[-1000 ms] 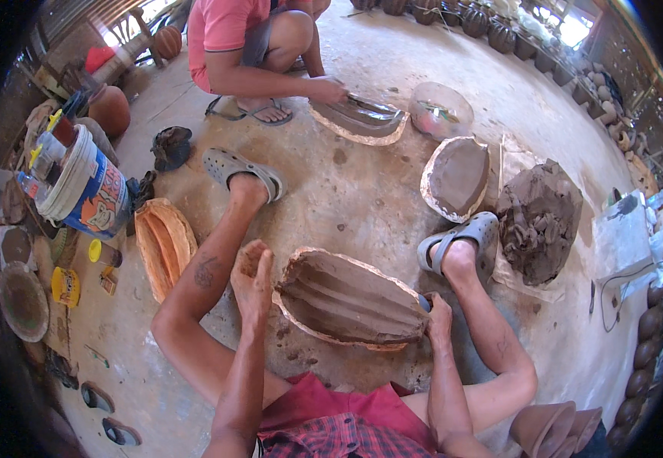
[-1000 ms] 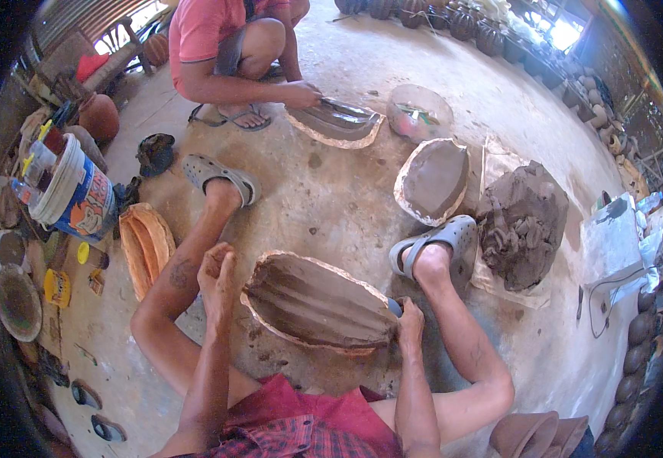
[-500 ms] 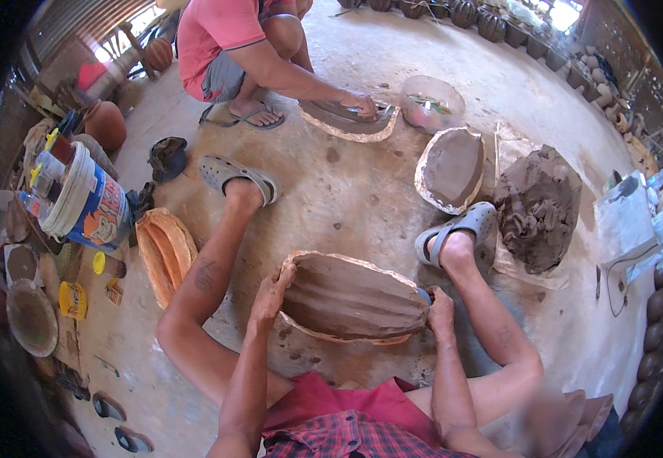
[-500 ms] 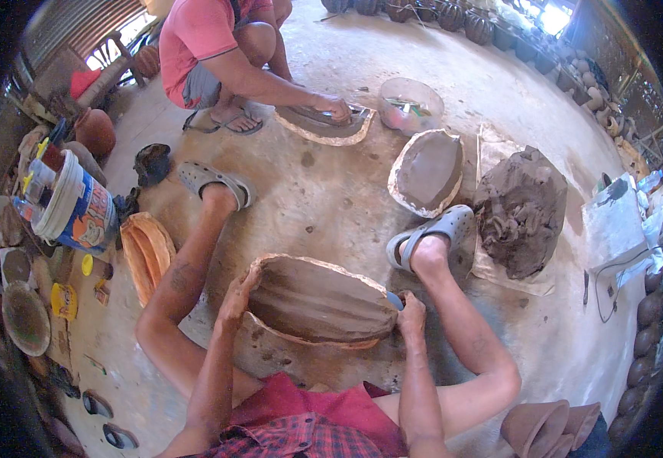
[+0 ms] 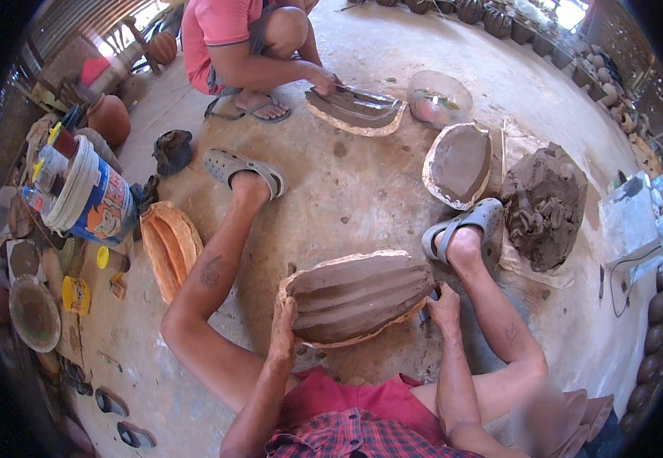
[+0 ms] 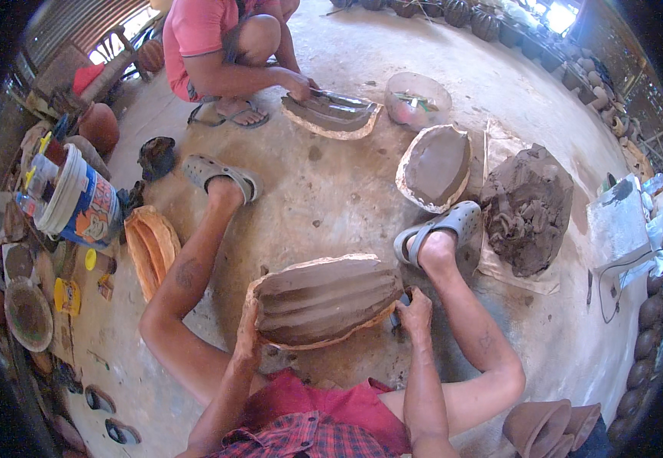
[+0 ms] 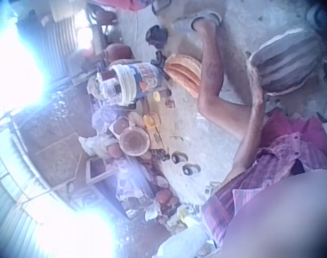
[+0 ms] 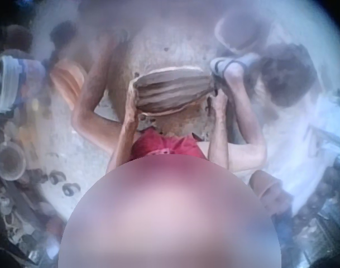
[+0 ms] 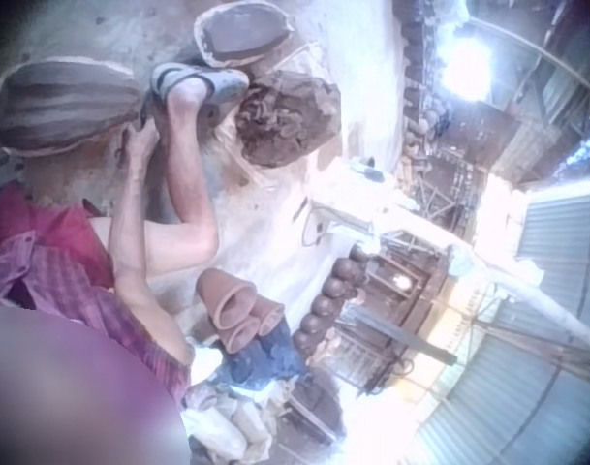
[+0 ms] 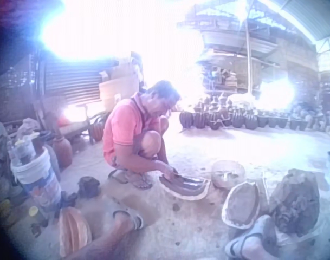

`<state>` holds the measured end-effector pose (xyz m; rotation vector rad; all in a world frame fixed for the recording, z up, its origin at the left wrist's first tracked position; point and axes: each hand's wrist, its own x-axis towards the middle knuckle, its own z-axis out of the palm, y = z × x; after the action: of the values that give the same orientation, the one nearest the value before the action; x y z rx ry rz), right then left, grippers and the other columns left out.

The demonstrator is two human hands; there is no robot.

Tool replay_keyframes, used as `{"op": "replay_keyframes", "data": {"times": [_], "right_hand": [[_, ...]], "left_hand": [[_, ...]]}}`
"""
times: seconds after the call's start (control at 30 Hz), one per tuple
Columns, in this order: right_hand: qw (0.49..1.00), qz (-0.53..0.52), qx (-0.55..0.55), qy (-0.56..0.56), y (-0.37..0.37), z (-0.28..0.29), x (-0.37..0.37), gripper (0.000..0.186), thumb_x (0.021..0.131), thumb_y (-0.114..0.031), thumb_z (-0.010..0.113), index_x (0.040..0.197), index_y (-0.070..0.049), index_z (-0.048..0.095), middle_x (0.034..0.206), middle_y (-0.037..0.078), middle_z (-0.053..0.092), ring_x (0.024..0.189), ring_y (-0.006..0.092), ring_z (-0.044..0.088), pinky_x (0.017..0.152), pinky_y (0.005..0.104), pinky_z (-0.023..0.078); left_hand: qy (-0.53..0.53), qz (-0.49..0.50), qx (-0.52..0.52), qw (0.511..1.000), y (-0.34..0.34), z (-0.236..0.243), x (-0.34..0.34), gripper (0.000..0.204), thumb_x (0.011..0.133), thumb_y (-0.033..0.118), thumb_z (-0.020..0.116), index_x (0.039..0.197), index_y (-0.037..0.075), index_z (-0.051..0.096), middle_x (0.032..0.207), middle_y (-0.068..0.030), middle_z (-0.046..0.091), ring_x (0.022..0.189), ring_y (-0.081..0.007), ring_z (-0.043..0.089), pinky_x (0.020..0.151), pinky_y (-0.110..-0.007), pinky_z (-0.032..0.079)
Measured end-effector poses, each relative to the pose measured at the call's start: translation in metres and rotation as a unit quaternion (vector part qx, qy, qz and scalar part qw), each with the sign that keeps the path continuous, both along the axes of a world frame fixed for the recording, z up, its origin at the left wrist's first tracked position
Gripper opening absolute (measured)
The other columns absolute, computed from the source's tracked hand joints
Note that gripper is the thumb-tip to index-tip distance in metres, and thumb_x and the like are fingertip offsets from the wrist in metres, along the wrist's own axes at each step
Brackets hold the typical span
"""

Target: The person sits on the floor and shapes a clay slab inside a large shell-like mold, smoothing the surface with hands and a small plastic scraper. Another person works nearby on a similar shell mold.

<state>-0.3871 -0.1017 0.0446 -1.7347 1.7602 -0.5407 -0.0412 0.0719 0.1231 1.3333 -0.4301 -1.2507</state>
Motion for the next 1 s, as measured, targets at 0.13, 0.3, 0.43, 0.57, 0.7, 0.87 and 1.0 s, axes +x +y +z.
{"op": "replay_keyframes", "data": {"times": [0.13, 0.3, 0.43, 0.57, 0.7, 0.87, 1.0], "right_hand": [[0.997, 0.010, 0.041, 0.060, -0.001, 0.000, -0.002, 0.043, 0.086, -0.021, 0.085, 0.117, 0.004, 0.070, 0.112, 0.029, 0.076, 0.108, 0.0464, 0.074, 0.094, 0.0523, 0.057], [0.999, -0.039, 0.001, 0.008, 0.003, 0.005, -0.003, 0.045, 0.093, -0.021, 0.080, 0.125, 0.006, 0.063, 0.116, 0.029, 0.074, 0.119, 0.0444, 0.070, 0.103, 0.0512, 0.052], [0.995, -0.059, -0.063, -0.044, 0.006, 0.031, 0.004, 0.039, 0.102, -0.018, 0.072, 0.131, 0.006, 0.060, 0.106, 0.022, 0.074, 0.093, 0.0336, 0.077, 0.081, 0.0432, 0.060], [0.980, -0.094, -0.016, -0.175, 0.003, 0.072, 0.023, 0.038, 0.110, -0.014, 0.061, 0.140, 0.006, 0.051, 0.100, 0.015, 0.072, 0.063, 0.0187, 0.073, 0.050, 0.0289, 0.055], [0.979, -0.088, -0.037, -0.179, -0.010, 0.099, 0.046, 0.036, 0.111, -0.015, 0.061, 0.139, 0.003, 0.049, 0.095, 0.012, 0.070, 0.061, 0.0176, 0.072, 0.047, 0.0301, 0.054], [0.988, -0.081, -0.046, -0.121, -0.025, 0.108, 0.058, 0.032, 0.110, -0.017, 0.062, 0.135, 0.002, 0.056, 0.097, 0.014, 0.073, 0.058, 0.0177, 0.070, 0.046, 0.0306, 0.052], [0.987, -0.086, -0.061, -0.118, -0.035, 0.111, 0.062, 0.025, 0.110, -0.018, 0.064, 0.128, -0.004, 0.054, 0.092, 0.008, 0.070, 0.057, 0.0142, 0.069, 0.043, 0.0271, 0.050]], "left_hand": [[0.061, 0.076, 0.055, 0.994, 0.018, -0.006, -0.024, 0.080, 0.109, 0.055, 0.057, 0.175, 0.025, 0.021, 0.175, -0.0082, 0.029, 0.159, -0.0336, 0.031, 0.112, -0.060, 0.051], [0.078, 0.151, 0.047, 0.984, 0.042, -0.014, -0.060, 0.076, 0.112, 0.057, 0.053, 0.174, 0.025, 0.024, 0.177, -0.0033, 0.026, 0.161, -0.0292, 0.033, 0.126, -0.051, 0.039], [0.173, 0.163, 0.005, 0.971, 0.050, -0.027, -0.065, 0.075, 0.112, 0.058, 0.051, 0.172, 0.018, 0.029, 0.175, -0.0044, 0.034, 0.161, -0.0287, 0.032, 0.128, -0.048, 0.036], [0.157, 0.190, 0.043, 0.968, 0.044, -0.032, -0.048, 0.088, 0.111, 0.053, 0.055, 0.177, 0.018, 0.009, 0.180, -0.0089, 0.017, 0.164, -0.0302, 0.021, 0.132, -0.050, 0.023], [0.123, 0.218, 0.077, 0.965, 0.036, -0.028, -0.037, 0.093, 0.110, 0.054, 0.055, 0.177, 0.011, 0.006, 0.182, -0.0113, 0.012, 0.166, -0.0294, 0.018, 0.133, -0.048, 0.021], [0.041, 0.173, 0.104, 0.979, 0.031, -0.033, -0.031, 0.077, 0.111, 0.054, 0.054, 0.168, 0.007, 0.032, 0.167, -0.0116, 0.037, 0.153, -0.0259, 0.036, 0.127, -0.043, 0.031], [-0.073, 0.108, 0.179, 0.975, 0.045, -0.026, -0.037, 0.061, 0.115, 0.050, 0.050, 0.149, 0.000, 0.049, 0.140, -0.0124, 0.053, 0.127, -0.0229, 0.052, 0.112, -0.039, 0.041]]}}
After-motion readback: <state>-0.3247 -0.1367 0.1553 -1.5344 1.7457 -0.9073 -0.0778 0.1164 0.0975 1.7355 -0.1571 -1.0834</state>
